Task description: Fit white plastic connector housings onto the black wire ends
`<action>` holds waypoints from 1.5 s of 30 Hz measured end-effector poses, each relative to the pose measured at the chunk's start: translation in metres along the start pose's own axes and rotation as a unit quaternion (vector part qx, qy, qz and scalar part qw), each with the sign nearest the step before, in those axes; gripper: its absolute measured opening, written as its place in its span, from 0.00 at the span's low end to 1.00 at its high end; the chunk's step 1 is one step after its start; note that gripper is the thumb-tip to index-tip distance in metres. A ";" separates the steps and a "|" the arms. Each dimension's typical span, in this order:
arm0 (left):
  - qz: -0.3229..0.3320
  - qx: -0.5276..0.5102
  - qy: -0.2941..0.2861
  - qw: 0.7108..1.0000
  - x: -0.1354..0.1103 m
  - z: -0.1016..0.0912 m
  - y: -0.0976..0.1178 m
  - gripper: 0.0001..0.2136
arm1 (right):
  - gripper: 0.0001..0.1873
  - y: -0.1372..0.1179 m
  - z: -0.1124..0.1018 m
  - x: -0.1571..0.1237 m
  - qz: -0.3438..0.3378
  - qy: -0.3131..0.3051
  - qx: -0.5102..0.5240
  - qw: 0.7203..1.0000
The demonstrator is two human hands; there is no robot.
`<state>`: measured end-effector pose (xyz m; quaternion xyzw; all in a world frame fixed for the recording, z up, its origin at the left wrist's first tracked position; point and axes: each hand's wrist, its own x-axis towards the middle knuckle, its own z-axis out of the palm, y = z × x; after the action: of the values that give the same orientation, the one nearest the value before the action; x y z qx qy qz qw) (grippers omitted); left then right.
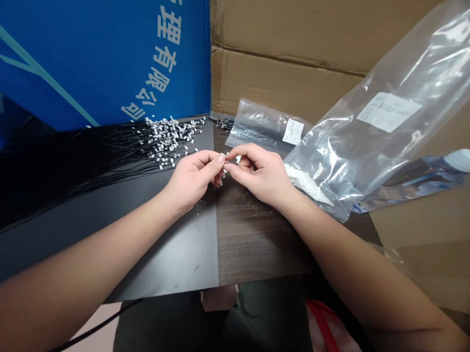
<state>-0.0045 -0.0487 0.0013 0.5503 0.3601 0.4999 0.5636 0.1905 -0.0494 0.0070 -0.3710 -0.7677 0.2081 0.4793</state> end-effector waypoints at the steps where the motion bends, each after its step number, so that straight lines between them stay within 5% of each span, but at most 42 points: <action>1: -0.004 -0.002 0.000 1.000 0.000 0.000 0.000 0.19 | 0.04 0.000 0.000 0.000 -0.002 0.000 -0.002 1.000; 15: -0.070 -0.072 -0.016 0.995 0.001 -0.001 0.007 0.11 | 0.06 -0.003 -0.002 0.001 -0.005 0.006 -0.008 1.000; 28: 0.032 0.075 -0.045 0.996 0.001 -0.006 0.011 0.10 | 0.06 -0.003 -0.005 0.003 -0.019 -0.006 -0.001 1.000; 45: 0.030 0.076 -0.001 0.997 -0.001 -0.003 0.010 0.10 | 0.08 -0.001 -0.006 0.002 -0.004 -0.005 -0.004 1.000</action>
<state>-0.0097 -0.0495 0.0106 0.6022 0.3798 0.4872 0.5057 0.1947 -0.0484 0.0112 -0.3686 -0.7723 0.2052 0.4749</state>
